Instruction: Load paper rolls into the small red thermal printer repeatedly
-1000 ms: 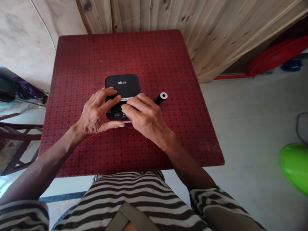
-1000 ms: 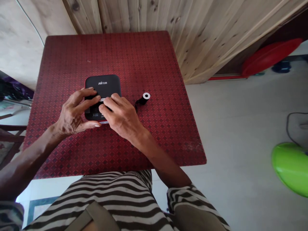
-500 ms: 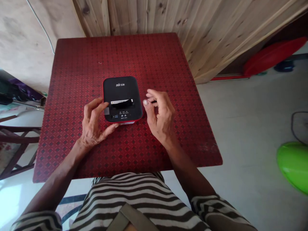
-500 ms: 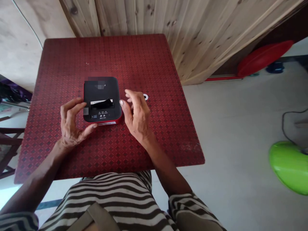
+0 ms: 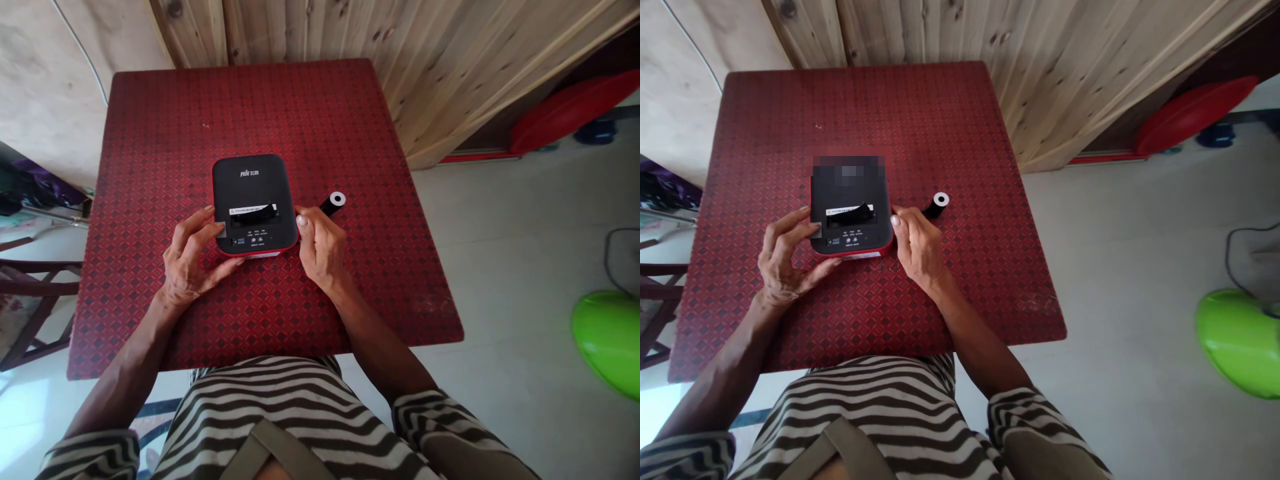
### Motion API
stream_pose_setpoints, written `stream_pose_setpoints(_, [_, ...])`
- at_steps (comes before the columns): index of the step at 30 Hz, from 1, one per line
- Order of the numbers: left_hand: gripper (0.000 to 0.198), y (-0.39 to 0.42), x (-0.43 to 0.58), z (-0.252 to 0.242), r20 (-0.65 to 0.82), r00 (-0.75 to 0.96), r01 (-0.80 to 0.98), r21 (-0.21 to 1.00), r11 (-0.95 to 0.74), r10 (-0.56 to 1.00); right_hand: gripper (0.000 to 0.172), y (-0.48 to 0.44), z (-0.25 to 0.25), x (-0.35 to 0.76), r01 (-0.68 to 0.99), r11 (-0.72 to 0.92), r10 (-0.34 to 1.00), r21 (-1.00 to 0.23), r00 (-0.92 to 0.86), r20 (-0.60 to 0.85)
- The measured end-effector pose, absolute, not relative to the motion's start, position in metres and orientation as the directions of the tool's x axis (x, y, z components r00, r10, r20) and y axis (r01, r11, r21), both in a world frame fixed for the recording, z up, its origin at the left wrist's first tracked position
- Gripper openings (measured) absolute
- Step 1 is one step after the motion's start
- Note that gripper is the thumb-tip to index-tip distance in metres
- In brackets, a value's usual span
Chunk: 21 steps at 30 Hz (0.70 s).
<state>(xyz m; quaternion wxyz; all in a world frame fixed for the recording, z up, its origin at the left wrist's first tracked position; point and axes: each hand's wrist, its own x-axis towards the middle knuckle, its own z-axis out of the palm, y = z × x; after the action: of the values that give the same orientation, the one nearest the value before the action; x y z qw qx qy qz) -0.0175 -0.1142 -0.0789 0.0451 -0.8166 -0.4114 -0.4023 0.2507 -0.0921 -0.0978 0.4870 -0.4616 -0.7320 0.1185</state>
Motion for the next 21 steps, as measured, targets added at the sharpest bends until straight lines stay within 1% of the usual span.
stream_pose_setpoints(4, [0.073, -0.1156, -0.0168, -0.0753, 0.683, 0.329, 0.698, 0.289, -0.655, 0.652, 0.036, -0.094, -0.0972, 0.2475, 0.553, 0.558, 0.773, -0.619, -0.076, 0.63])
stream_pose_setpoints(7, [0.072, -0.117, -0.0176, -0.0745, 0.662, 0.315, 0.704, 0.317, -0.635, 0.68, 0.036, -0.0959, -0.0961, 0.246, 0.547, 0.546, 0.786, -0.634, -0.073, 0.614])
stream_pose_setpoints(11, [0.067, -0.1175, -0.0199, -0.0754, 0.657, 0.302, 0.72, 0.318, -0.617, 0.691, 0.035, -0.0984, -0.0955, 0.2461, 0.524, 0.53, 0.808, -0.666, -0.073, 0.585])
stream_pose_setpoints(14, [0.063, -0.1164, -0.0207, -0.075, 0.643, 0.298, 0.726, 0.327, -0.605, 0.705, 0.036, -0.0988, -0.0957, 0.2464, 0.533, 0.522, 0.81, -0.666, -0.065, 0.583])
stream_pose_setpoints(21, [0.055, -0.111, -0.0165, -0.0692, 0.644, 0.261, 0.651, 0.432, -0.624, 0.719, 0.037, -0.0971, -0.0946, 0.2462, 0.528, 0.515, 0.811, -0.676, -0.045, 0.583])
